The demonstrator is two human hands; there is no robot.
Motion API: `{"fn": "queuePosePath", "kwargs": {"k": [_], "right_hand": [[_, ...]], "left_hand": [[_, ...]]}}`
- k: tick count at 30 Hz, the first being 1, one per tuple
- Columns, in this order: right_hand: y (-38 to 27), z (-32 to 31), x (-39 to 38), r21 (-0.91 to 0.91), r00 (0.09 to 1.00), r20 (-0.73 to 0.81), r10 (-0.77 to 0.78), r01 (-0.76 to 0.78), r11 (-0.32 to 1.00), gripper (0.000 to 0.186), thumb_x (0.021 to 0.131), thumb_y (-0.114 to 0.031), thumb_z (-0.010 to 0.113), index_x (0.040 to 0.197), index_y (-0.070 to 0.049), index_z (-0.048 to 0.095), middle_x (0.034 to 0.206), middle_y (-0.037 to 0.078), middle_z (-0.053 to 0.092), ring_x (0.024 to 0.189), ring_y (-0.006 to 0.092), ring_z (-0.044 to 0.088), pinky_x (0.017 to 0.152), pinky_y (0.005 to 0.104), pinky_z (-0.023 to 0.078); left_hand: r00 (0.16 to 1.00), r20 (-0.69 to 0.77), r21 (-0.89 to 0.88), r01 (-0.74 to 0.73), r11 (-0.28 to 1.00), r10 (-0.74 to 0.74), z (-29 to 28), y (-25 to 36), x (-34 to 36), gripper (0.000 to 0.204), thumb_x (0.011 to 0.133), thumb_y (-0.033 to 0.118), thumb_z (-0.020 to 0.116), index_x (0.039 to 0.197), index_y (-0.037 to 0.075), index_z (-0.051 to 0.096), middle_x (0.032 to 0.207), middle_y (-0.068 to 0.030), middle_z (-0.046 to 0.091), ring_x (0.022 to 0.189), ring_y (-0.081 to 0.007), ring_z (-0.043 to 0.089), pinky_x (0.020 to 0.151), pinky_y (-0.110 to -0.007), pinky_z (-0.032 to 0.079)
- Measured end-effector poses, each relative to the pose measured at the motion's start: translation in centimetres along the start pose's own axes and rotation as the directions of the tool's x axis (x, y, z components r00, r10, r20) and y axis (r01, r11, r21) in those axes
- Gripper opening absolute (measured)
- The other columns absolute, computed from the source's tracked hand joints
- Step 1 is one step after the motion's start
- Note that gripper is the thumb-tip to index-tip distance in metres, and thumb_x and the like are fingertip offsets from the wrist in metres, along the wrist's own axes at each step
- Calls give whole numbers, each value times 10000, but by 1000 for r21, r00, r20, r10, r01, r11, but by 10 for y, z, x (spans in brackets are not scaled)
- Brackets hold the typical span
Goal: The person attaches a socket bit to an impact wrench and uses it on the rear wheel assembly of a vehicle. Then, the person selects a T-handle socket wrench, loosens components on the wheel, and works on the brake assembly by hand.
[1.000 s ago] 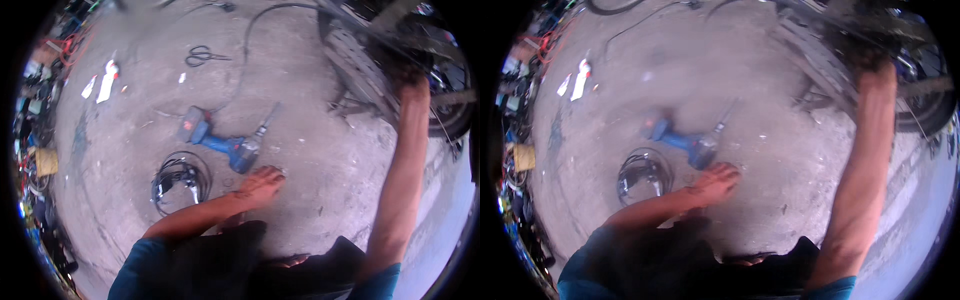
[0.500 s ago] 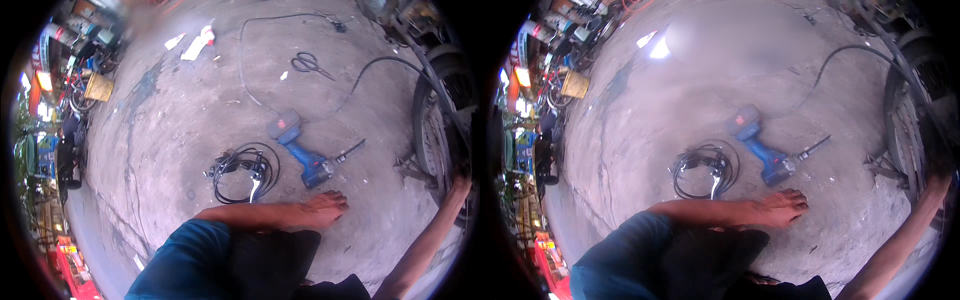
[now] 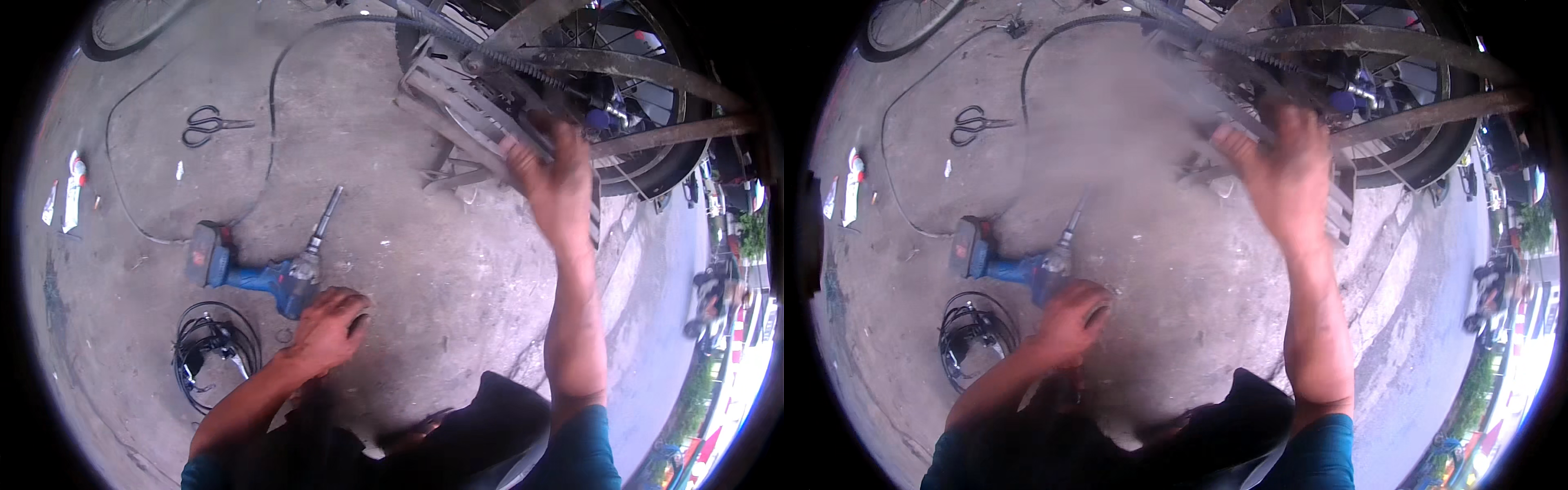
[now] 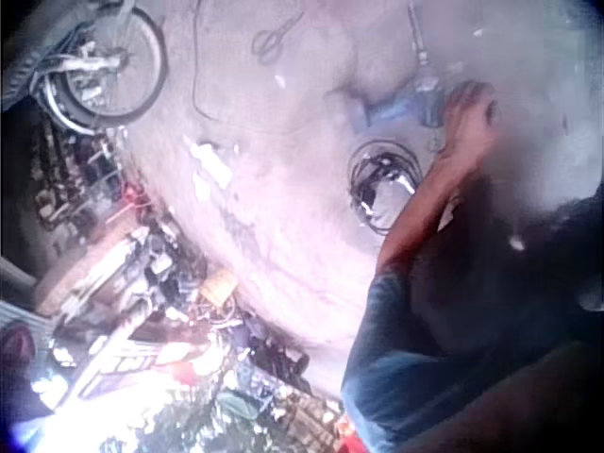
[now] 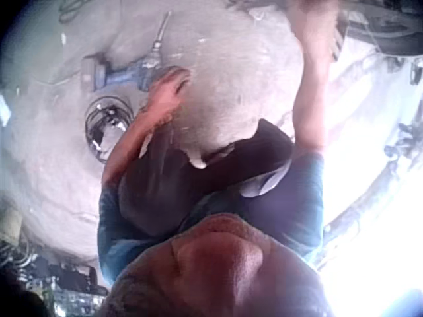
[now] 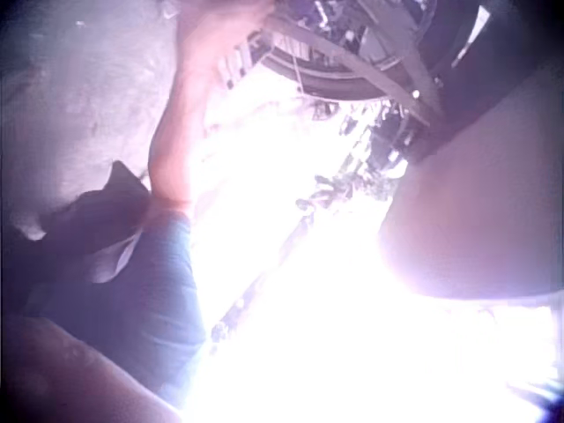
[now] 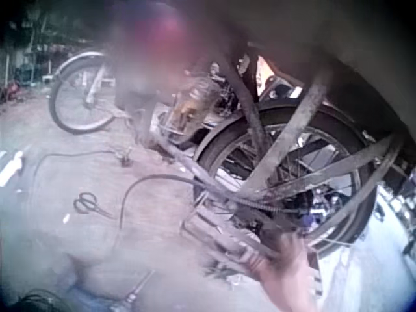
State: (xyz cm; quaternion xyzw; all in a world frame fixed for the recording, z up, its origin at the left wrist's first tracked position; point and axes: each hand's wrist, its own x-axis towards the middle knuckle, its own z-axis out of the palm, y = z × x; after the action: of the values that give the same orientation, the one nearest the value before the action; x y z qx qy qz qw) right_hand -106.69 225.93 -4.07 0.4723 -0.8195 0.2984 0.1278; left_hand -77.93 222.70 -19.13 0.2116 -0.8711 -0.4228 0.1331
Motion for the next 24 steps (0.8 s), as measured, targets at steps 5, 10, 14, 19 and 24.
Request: {"fn": "queuePosePath", "kwargs": {"k": [5,10,14,19,24], "right_hand": [[0,-12,-12,-98,962,252,-108,137,986,876,653,-644,642,1193,29,490,1109,273,543,1034,408,542,879,469,421],[26,3,-16,-91,942,266,-206,238,967,879,657,-529,718,1272,31,436,1243,333,439,1161,417,463,963,442,393],[21,5,-9,-361,931,358,-76,212,908,839,736,-572,625,1321,-17,395,1317,282,393,1209,407,416,1002,416,353],[41,-3,-14,-512,945,275,-179,302,804,768,800,-593,513,1357,-87,365,1337,281,353,1209,417,379,961,486,340],[-46,-40,-190,-19,693,674,-256,362,932,636,766,-377,662,1173,79,488,1107,245,554,1044,376,520,903,456,394]], "left_hand": [[987,-81,-185,121,975,-138,2,20,-5,208,744,106,627,940,38,608,968,-117,610,920,-301,575,806,-379,469],[943,-105,-212,290,933,-316,-10,48,-28,237,712,33,642,942,35,587,916,-142,605,850,-328,580,759,-378,474],[762,-159,-576,444,686,-628,-39,88,-102,234,764,67,638,991,37,591,940,-129,614,890,-272,595,763,-349,475],[445,-306,-483,689,540,-842,-56,169,-216,165,764,92,605,917,31,608,866,-154,612,848,-338,589,737,-394,481],[152,-320,-396,875,278,-935,-76,300,-342,179,752,104,655,911,24,639,923,-155,636,855,-308,619,724,-365,493]]}}
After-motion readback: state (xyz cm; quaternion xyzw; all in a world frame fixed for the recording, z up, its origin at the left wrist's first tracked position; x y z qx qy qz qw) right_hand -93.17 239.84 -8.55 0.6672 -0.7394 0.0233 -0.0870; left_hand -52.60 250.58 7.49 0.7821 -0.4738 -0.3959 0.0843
